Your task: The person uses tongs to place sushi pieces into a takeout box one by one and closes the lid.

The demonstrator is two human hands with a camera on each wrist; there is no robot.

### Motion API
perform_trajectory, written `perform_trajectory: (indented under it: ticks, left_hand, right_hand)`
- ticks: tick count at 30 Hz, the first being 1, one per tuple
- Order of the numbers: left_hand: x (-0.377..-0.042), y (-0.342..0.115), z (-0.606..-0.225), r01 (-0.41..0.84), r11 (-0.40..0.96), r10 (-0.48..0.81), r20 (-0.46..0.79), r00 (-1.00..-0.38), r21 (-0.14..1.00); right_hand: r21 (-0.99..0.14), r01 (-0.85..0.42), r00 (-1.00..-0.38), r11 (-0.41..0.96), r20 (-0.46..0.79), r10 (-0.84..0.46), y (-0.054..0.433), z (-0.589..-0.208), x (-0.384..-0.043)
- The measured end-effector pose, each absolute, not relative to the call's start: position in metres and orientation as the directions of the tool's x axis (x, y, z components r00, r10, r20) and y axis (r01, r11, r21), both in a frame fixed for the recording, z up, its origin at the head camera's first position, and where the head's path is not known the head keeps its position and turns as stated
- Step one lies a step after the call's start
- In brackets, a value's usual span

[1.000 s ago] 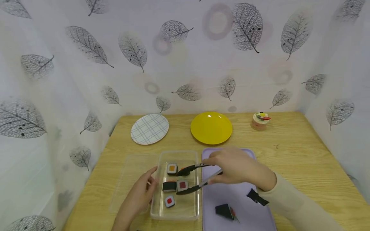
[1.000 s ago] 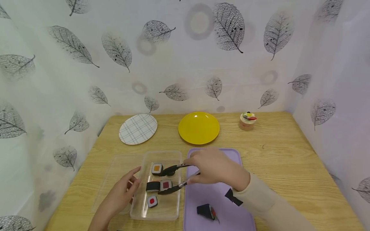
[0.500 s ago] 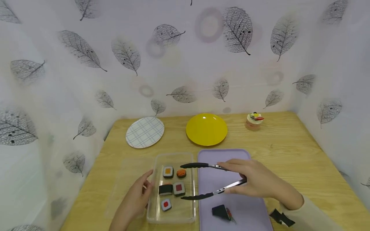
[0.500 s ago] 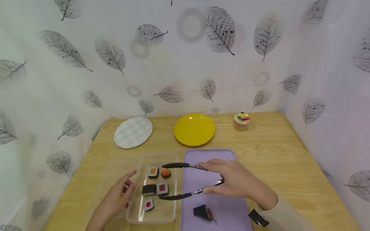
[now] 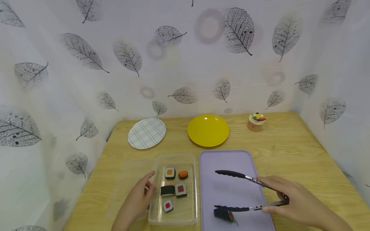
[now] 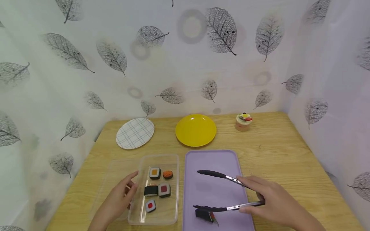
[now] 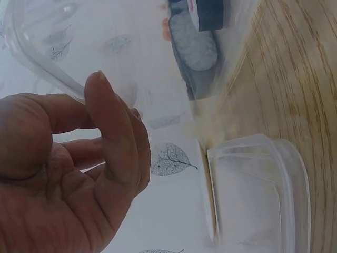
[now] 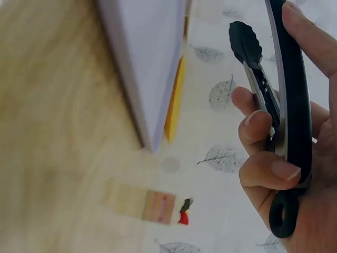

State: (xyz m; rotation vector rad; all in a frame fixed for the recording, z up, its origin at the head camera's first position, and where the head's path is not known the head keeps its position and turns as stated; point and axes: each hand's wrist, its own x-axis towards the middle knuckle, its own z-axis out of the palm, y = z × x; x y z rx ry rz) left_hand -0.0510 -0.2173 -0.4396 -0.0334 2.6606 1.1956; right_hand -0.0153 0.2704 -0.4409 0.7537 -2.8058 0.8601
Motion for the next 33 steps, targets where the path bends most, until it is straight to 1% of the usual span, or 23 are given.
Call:
perform_trajectory:
  ticks: [2, 3, 4, 7, 10, 15, 19, 23, 26, 29, 33]
  left_hand:
    - [-0.051, -0.216, -0.44, -0.109, 0.675, 0.067, -0.207, -0.976, 0.73]
    - [-0.051, -0.216, -0.44, -0.107, 0.679, 0.066, -0.206, -0.976, 0.726]
    - [-0.051, -0.216, -0.439, -0.106, 0.682, 0.064, -0.204, -0.977, 0.724]
    - [-0.05, -0.218, -0.438, -0.103, 0.682, 0.066, -0.201, -0.977, 0.725]
    - [-0.049, -0.218, -0.438, -0.095, 0.679, 0.071, -0.193, -0.979, 0.728]
    - [-0.049, -0.217, -0.439, -0.1, 0.674, 0.067, -0.194, -0.979, 0.732]
    - [-0.05, -0.216, -0.44, -0.098, 0.675, 0.069, -0.194, -0.979, 0.732]
    - [-0.049, -0.216, -0.44, -0.094, 0.673, 0.069, -0.189, -0.98, 0.734]
    - [-0.049, -0.216, -0.44, -0.093, 0.672, 0.069, -0.187, -0.98, 0.735]
    - [-0.049, -0.216, -0.441, -0.094, 0.672, 0.068, -0.188, -0.98, 0.734]
    - [-0.049, -0.216, -0.441, -0.094, 0.671, 0.068, -0.187, -0.98, 0.735]
  right_hand:
    - [-0.459, -0.484, -0.875, 0.745, 0.246, -0.416, 0.279, -0.447, -0.008]
    - [-0.447, -0.464, -0.886, 0.765, 0.221, -0.408, 0.283, -0.449, -0.004]
    - [-0.455, -0.436, -0.899, 0.777, 0.175, -0.402, 0.286, -0.451, -0.001]
    - [-0.451, -0.393, -0.913, 0.801, 0.092, -0.397, 0.294, -0.459, 0.006]
    - [-0.506, -0.36, -0.913, 0.784, 0.017, -0.408, 0.3, -0.467, 0.01]
    - [-0.481, -0.361, -0.908, 0.799, -0.015, -0.419, 0.304, -0.478, 0.014]
    - [-0.4, -0.403, -0.906, 0.823, 0.048, -0.42, 0.304, -0.484, 0.017]
    - [-0.354, -0.458, -0.888, 0.815, 0.132, -0.441, 0.302, -0.487, 0.018]
    - [-0.377, -0.487, -0.872, 0.788, 0.162, -0.462, 0.301, -0.489, 0.018]
    - [-0.405, -0.496, -0.865, 0.768, 0.159, -0.475, 0.301, -0.49, 0.018]
    - [-0.414, -0.518, -0.854, 0.748, 0.196, -0.482, 0.299, -0.491, 0.018]
